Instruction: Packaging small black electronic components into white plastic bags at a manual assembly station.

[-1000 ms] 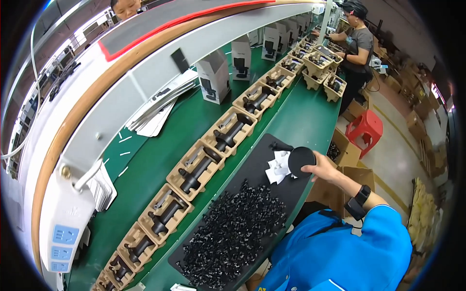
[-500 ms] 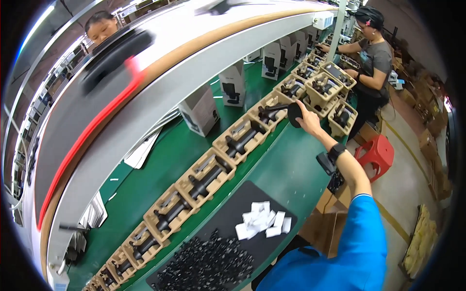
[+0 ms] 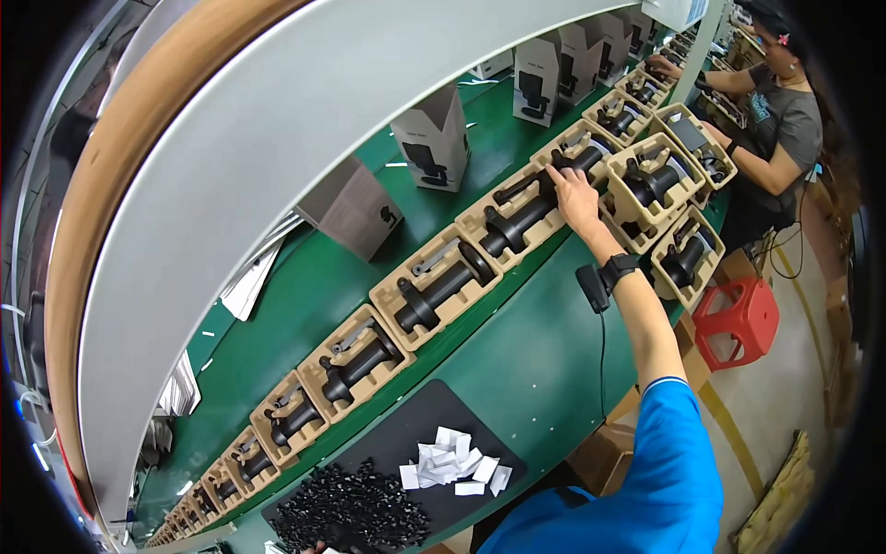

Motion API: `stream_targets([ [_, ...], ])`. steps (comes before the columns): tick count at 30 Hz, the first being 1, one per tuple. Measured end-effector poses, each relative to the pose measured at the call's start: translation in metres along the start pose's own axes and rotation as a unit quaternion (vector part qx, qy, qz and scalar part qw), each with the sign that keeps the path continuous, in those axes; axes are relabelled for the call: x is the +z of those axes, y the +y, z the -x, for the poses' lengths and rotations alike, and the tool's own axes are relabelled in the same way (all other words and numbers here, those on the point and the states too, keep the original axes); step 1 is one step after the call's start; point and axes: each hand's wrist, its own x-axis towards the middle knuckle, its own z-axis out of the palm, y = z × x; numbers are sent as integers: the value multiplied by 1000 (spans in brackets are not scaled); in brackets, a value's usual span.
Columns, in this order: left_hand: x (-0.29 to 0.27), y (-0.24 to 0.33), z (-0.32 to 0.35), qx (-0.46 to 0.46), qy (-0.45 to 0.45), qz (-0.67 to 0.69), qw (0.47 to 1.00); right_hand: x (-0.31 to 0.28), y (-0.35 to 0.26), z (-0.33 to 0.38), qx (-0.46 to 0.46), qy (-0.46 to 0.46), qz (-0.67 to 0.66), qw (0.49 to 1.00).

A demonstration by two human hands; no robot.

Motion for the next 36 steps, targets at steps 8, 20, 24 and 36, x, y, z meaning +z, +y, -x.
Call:
stream_targets([
  [8, 1, 37, 3, 261, 124, 240, 927, 15, 4, 1, 74, -48, -1, 996],
  [20, -1, 151, -5, 121, -89, 787, 598, -90, -95, 57, -143, -143, -225, 953],
  [24, -4, 179, 1, 166, -128, 786, 582, -221, -213, 126, -244, -359, -569, 698],
  [36, 7, 200, 12, 141, -261, 761, 577, -227, -174, 133, -284, -457, -499, 680],
])
